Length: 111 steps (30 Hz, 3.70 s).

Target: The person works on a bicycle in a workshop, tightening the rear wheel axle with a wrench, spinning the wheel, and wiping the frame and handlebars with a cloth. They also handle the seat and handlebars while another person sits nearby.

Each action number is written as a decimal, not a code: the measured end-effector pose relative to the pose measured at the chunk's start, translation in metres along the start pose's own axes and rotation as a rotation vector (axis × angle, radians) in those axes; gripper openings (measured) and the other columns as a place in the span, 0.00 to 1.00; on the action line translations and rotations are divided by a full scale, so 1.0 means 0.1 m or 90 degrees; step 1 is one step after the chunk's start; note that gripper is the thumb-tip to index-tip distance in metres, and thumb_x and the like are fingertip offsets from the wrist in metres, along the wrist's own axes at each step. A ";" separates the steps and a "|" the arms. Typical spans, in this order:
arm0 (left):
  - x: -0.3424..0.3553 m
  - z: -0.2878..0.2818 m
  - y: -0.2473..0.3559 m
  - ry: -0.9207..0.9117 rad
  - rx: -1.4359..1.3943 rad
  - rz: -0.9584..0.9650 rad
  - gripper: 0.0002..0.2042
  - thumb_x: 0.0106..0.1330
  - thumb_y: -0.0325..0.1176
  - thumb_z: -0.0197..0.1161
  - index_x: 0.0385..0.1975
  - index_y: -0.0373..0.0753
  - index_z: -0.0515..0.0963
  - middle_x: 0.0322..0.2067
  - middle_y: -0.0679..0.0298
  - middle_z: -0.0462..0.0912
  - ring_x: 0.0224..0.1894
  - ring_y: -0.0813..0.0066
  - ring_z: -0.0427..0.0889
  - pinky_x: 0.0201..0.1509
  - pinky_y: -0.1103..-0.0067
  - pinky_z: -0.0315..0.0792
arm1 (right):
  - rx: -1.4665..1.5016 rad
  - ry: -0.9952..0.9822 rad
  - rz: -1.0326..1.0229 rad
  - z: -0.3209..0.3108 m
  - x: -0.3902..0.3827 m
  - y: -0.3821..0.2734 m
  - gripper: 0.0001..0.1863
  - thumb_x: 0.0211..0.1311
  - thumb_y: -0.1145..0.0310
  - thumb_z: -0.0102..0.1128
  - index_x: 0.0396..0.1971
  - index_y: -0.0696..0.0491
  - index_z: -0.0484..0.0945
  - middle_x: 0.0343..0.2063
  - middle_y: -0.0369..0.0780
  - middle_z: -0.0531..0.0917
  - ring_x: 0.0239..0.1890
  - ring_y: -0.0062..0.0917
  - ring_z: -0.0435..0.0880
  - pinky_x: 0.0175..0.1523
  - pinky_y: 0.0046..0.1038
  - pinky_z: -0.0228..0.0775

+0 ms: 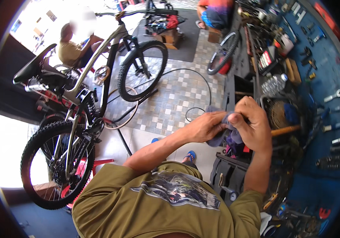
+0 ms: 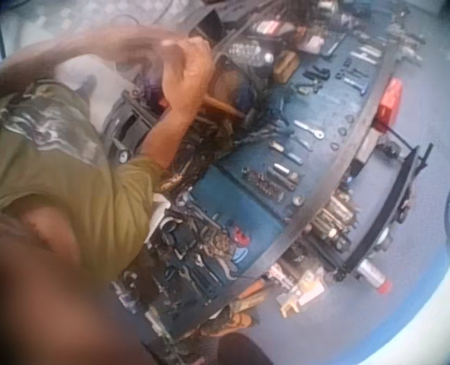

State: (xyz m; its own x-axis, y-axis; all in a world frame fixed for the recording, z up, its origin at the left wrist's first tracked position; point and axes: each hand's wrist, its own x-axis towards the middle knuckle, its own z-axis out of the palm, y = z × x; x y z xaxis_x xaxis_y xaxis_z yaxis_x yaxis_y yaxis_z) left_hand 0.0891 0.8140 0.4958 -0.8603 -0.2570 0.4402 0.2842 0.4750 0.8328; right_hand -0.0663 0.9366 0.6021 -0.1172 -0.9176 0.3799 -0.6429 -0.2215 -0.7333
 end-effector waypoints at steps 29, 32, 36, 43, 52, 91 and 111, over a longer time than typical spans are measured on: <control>-1.79 -4.70 -1.32 0.522 0.803 -0.398 0.14 0.68 0.38 0.71 0.50 0.41 0.83 0.56 0.54 0.81 0.61 0.53 0.78 0.67 0.60 0.67 | 0.328 -0.037 0.163 5.35 3.49 1.78 0.19 0.80 0.59 0.57 0.60 0.56 0.79 0.49 0.41 0.87 0.50 0.29 0.85 0.60 0.30 0.74; -1.72 -5.09 -1.45 0.488 0.814 -0.545 0.18 0.70 0.41 0.67 0.55 0.40 0.80 0.53 0.52 0.83 0.58 0.51 0.81 0.63 0.60 0.71 | -0.009 -0.152 0.133 6.05 4.08 2.19 0.17 0.77 0.54 0.52 0.59 0.43 0.79 0.44 0.55 0.85 0.46 0.54 0.87 0.53 0.51 0.78; -1.57 -5.16 -1.52 0.450 0.812 -0.691 0.23 0.71 0.48 0.64 0.58 0.39 0.77 0.43 0.53 0.87 0.45 0.50 0.87 0.48 0.61 0.79 | -0.217 -0.301 0.204 6.59 4.81 2.68 0.22 0.72 0.64 0.45 0.63 0.44 0.74 0.46 0.59 0.86 0.49 0.58 0.87 0.57 0.55 0.77; -1.51 -5.15 -1.55 0.482 0.773 -0.705 0.19 0.70 0.44 0.67 0.55 0.41 0.78 0.43 0.53 0.88 0.45 0.48 0.88 0.48 0.60 0.79 | -0.286 -0.281 0.264 6.72 5.54 3.12 0.29 0.68 0.63 0.49 0.66 0.59 0.71 0.51 0.57 0.86 0.57 0.53 0.84 0.59 0.54 0.73; -1.49 -5.18 -1.58 0.449 0.833 -0.704 0.22 0.65 0.43 0.69 0.55 0.39 0.78 0.42 0.56 0.87 0.44 0.53 0.87 0.48 0.63 0.79 | -0.521 -0.239 0.031 6.92 5.69 3.58 0.24 0.72 0.61 0.50 0.59 0.58 0.81 0.60 0.47 0.78 0.61 0.44 0.77 0.60 0.54 0.73; -1.53 -5.15 -1.64 0.397 0.871 -0.738 0.31 0.73 0.66 0.56 0.53 0.40 0.76 0.37 0.55 0.84 0.40 0.51 0.86 0.44 0.60 0.77 | -0.771 -0.377 0.094 6.70 5.20 3.20 0.17 0.71 0.64 0.55 0.51 0.50 0.88 0.50 0.41 0.88 0.55 0.33 0.84 0.50 0.42 0.71; -1.57 -5.13 -1.62 0.428 0.849 -0.748 0.31 0.74 0.64 0.57 0.53 0.38 0.76 0.39 0.52 0.85 0.43 0.47 0.86 0.46 0.58 0.77 | -0.096 0.257 0.330 6.97 4.69 3.38 0.17 0.74 0.60 0.58 0.32 0.59 0.85 0.35 0.50 0.87 0.39 0.49 0.86 0.46 0.46 0.79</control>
State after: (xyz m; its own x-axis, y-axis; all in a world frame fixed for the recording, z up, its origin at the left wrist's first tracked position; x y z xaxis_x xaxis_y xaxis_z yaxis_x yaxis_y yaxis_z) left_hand 0.3948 0.3461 0.4642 0.0300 -0.9713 0.2360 -0.9893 0.0048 0.1456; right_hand 0.1893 0.2007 0.1392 -0.6941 -0.6908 0.2025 -0.5225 0.2899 -0.8019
